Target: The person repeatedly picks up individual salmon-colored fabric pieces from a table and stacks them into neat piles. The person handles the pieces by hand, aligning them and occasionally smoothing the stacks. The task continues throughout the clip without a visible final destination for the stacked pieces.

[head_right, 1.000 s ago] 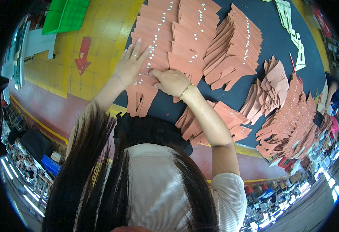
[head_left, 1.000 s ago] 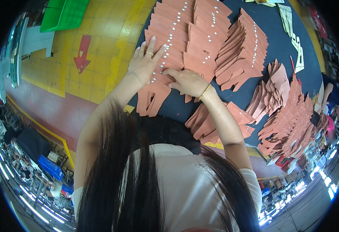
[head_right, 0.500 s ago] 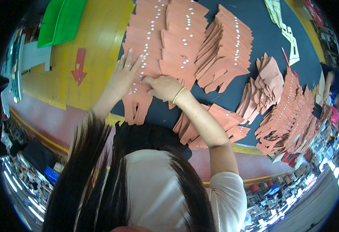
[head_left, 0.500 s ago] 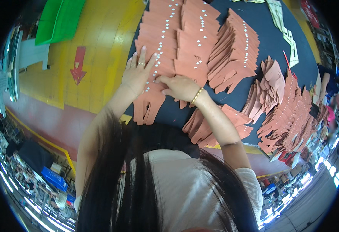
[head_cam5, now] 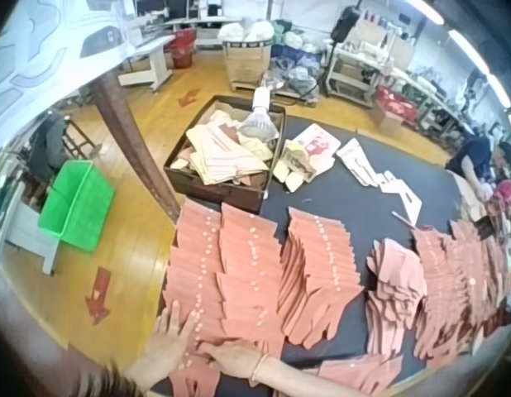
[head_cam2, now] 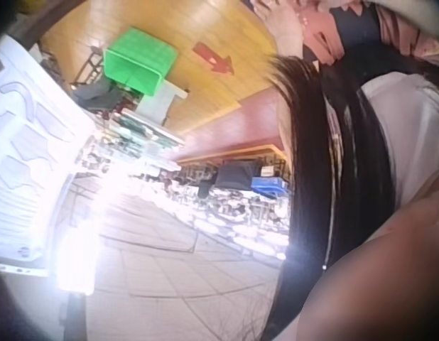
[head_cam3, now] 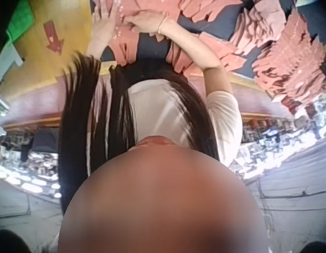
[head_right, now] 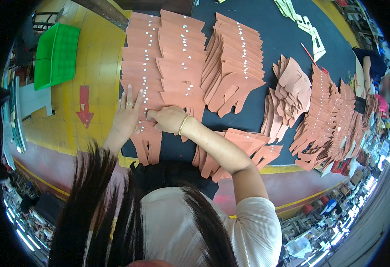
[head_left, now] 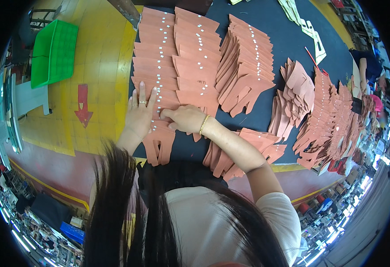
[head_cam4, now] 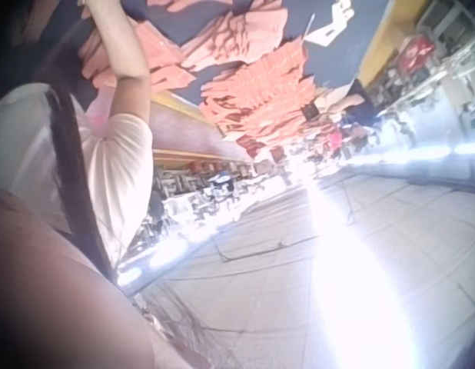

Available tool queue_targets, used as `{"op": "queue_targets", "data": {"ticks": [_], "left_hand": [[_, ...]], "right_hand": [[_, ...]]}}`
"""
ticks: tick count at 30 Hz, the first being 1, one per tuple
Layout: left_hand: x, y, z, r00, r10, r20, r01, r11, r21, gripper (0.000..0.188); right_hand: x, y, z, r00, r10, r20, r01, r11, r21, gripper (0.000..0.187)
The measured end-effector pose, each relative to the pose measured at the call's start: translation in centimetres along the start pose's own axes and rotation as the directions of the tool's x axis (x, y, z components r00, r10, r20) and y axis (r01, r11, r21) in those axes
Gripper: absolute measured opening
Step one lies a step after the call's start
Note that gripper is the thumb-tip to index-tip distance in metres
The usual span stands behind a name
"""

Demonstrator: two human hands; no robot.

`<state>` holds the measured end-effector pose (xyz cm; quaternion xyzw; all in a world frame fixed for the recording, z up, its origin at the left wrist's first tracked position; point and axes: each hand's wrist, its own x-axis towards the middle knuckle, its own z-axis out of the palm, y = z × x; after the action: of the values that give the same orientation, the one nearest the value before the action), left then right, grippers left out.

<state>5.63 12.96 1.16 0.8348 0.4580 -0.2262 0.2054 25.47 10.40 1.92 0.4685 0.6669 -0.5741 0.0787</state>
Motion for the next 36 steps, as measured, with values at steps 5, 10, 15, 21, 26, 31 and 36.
{"op": "queue_targets", "data": {"ticks": [5, 10, 15, 21, 26, 31, 36], "left_hand": [[0.2, 0.1, -0.5, 0.993, -0.028, 0.116, 0.027, 1.0, 0.014, 0.132], [0.2, 0.0, -0.2, 0.995, -0.022, 0.097, 0.017, 0.999, 0.05, 0.131], [0.2, -0.1, 0.7, 1.0, 0.005, -0.002, -0.005, 0.999, 0.049, 0.143], [0.3, 0.2, -0.5, 0.992, -0.014, 0.124, 0.006, 0.998, 0.068, 0.137], [0.4, 0.1, -0.3, 0.993, -0.015, 0.12, 0.006, 0.997, 0.071, 0.139], [0.6, -0.2, 0.5, 0.995, -0.018, 0.102, 0.014, 0.999, 0.047, 0.145], [0.9, 0.0, 0.5, 0.992, -0.053, 0.117, 0.044, 0.996, 0.083, 0.147]], "right_hand": [[-0.1, -0.1, -0.2, 0.998, -0.051, -0.037, 0.049, 0.997, -0.054, 0.03], [-0.2, 0.5, -1.3, 0.955, -0.202, -0.215, 0.2, 0.979, -0.033, 0.023], [3.4, 5.0, -10.1, 0.53, -0.168, -0.831, -0.178, 0.936, -0.303, 0.018], [8.3, 8.7, -18.2, 0.366, 0.024, -0.93, -0.661, 0.71, -0.242, 0.021], [7.9, 8.6, -17.8, 0.278, -0.085, -0.957, -0.581, 0.778, -0.238, 0.011], [4.7, 7.3, -16.5, 0.059, -0.149, -0.987, -0.14, 0.978, -0.156, 0.007], [-0.9, 3.7, -16.8, -0.208, -0.279, -0.938, 0.159, 0.936, -0.314, 0.017]]}}
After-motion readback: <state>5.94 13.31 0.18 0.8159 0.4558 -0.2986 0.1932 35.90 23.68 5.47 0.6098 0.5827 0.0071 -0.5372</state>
